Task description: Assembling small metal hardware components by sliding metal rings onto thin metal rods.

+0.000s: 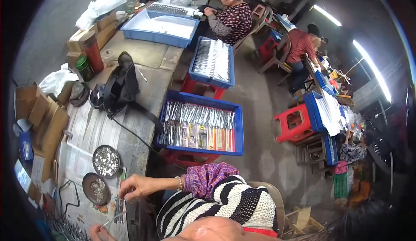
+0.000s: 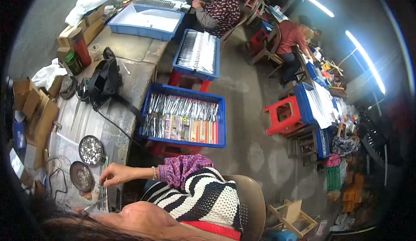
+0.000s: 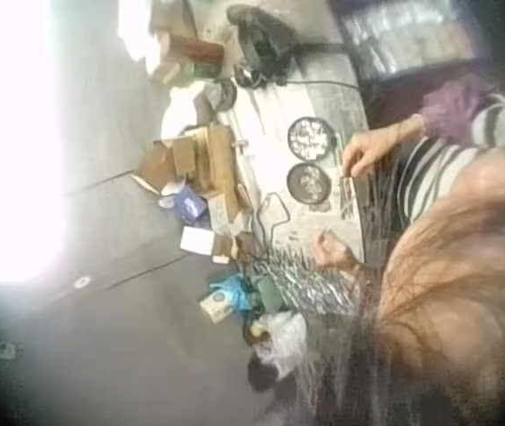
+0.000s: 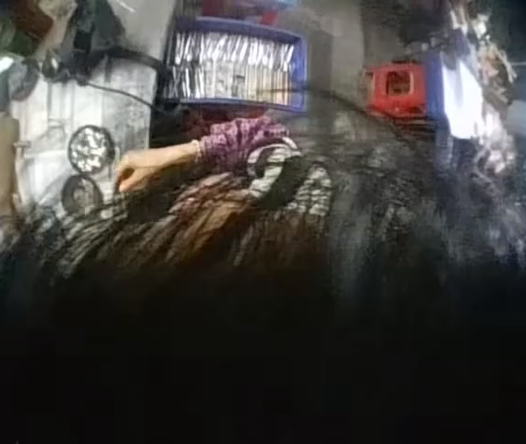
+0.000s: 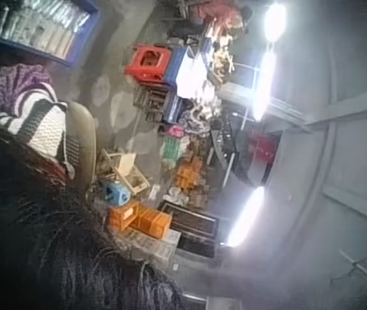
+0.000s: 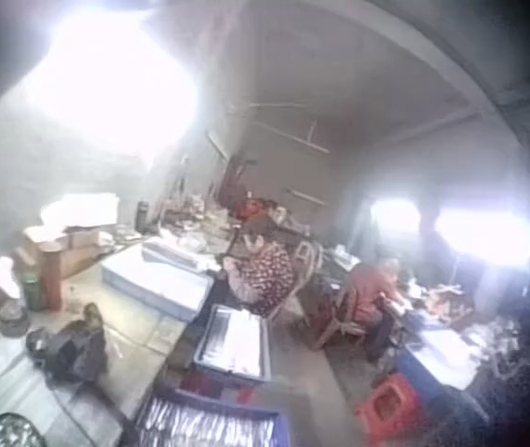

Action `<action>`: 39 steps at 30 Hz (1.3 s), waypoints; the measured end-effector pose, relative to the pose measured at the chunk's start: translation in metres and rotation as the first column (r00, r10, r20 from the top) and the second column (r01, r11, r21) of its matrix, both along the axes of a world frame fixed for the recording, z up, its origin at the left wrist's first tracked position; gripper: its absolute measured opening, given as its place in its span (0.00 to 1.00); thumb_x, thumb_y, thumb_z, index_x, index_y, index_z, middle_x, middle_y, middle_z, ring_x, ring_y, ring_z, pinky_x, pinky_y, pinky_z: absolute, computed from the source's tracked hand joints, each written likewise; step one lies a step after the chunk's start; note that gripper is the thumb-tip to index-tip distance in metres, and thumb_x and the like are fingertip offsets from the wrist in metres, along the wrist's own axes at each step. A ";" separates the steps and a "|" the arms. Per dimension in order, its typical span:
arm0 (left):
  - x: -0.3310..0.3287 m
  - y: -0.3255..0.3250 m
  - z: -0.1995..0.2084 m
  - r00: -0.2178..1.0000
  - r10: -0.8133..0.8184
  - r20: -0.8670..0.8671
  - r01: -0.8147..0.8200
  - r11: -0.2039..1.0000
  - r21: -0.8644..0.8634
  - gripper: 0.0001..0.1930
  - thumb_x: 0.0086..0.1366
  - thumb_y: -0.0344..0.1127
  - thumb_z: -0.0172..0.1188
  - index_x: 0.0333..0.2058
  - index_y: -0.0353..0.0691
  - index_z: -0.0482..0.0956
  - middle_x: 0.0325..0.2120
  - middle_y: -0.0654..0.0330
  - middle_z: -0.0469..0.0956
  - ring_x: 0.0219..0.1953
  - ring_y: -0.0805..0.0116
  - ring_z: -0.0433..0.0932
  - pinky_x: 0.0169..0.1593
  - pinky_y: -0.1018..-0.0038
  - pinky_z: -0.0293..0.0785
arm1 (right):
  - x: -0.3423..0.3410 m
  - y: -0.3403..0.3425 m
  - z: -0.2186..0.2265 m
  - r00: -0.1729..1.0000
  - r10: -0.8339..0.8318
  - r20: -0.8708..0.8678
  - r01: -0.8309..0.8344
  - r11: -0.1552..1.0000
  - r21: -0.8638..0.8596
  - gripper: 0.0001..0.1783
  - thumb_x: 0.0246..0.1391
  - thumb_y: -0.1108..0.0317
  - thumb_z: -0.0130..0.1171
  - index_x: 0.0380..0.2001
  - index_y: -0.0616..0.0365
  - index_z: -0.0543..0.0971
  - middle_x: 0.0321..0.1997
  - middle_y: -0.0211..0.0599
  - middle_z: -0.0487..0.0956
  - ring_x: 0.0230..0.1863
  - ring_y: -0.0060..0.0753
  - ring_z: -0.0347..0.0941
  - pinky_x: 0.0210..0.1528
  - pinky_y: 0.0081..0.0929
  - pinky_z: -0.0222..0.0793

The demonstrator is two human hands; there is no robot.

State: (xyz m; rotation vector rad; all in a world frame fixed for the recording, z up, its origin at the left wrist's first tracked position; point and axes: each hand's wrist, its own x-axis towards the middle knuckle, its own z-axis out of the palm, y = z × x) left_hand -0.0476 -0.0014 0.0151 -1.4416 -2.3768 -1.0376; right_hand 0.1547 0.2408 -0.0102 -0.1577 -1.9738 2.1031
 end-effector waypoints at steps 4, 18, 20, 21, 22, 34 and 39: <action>-0.045 0.035 -0.045 0.771 -0.585 0.251 0.633 0.749 -0.197 0.07 0.57 0.32 0.56 0.33 0.37 0.72 0.28 0.53 0.69 0.30 0.60 0.69 0.36 0.67 0.63 | -0.003 -0.017 0.001 0.995 0.078 -0.065 -0.084 0.992 -0.090 0.15 0.53 0.63 0.56 0.39 0.64 0.77 0.29 0.33 0.78 0.33 0.21 0.72 0.35 0.23 0.68; 0.078 0.079 -0.028 0.862 -0.251 0.441 0.170 0.962 0.215 0.09 0.51 0.16 0.50 0.31 0.35 0.72 0.30 0.60 0.71 0.30 0.73 0.67 0.33 0.80 0.65 | 0.030 -0.019 -0.011 0.990 0.113 0.090 -0.050 0.853 -0.520 0.15 0.56 0.61 0.53 0.38 0.63 0.76 0.22 0.29 0.76 0.21 0.15 0.71 0.23 0.12 0.67; 0.081 0.073 -0.012 0.824 -0.333 0.458 0.210 0.931 0.299 0.08 0.52 0.15 0.49 0.30 0.33 0.72 0.30 0.58 0.71 0.34 0.69 0.69 0.39 0.78 0.66 | 0.024 -0.025 -0.016 0.983 0.147 0.105 -0.067 0.836 -0.545 0.15 0.56 0.62 0.53 0.39 0.63 0.75 0.22 0.29 0.76 0.21 0.15 0.71 0.23 0.12 0.67; 0.085 0.067 -0.004 0.821 -0.233 0.522 0.110 0.961 0.255 0.06 0.50 0.16 0.50 0.27 0.31 0.72 0.28 0.55 0.73 0.34 0.64 0.72 0.40 0.75 0.67 | 0.021 -0.027 -0.018 0.976 0.181 0.123 -0.084 0.828 -0.555 0.16 0.56 0.62 0.53 0.41 0.63 0.75 0.23 0.28 0.76 0.21 0.15 0.71 0.23 0.12 0.67; 0.090 0.067 -0.003 0.837 -0.221 0.500 0.082 0.955 0.284 0.07 0.47 0.15 0.48 0.25 0.33 0.69 0.26 0.57 0.70 0.33 0.65 0.70 0.40 0.77 0.65 | 0.024 -0.028 -0.023 0.978 0.180 0.101 -0.095 0.828 -0.552 0.16 0.56 0.62 0.53 0.42 0.63 0.75 0.23 0.29 0.77 0.21 0.14 0.71 0.24 0.12 0.68; 0.105 0.064 0.010 0.826 -0.147 0.544 0.062 0.983 0.171 0.13 0.43 0.15 0.47 0.27 0.32 0.76 0.27 0.58 0.76 0.28 0.73 0.74 0.32 0.80 0.70 | 0.053 -0.023 -0.033 0.958 0.184 0.220 -0.015 0.799 -0.601 0.15 0.58 0.68 0.50 0.46 0.64 0.73 0.27 0.28 0.75 0.24 0.13 0.68 0.27 0.10 0.66; 0.103 0.064 0.009 0.850 -0.082 0.521 0.036 0.995 0.098 0.11 0.43 0.15 0.47 0.24 0.33 0.77 0.26 0.58 0.77 0.27 0.72 0.74 0.32 0.80 0.70 | 0.057 -0.021 -0.040 0.955 0.215 0.205 -0.043 0.783 -0.621 0.14 0.58 0.68 0.50 0.45 0.62 0.75 0.26 0.26 0.75 0.24 0.13 0.68 0.27 0.10 0.65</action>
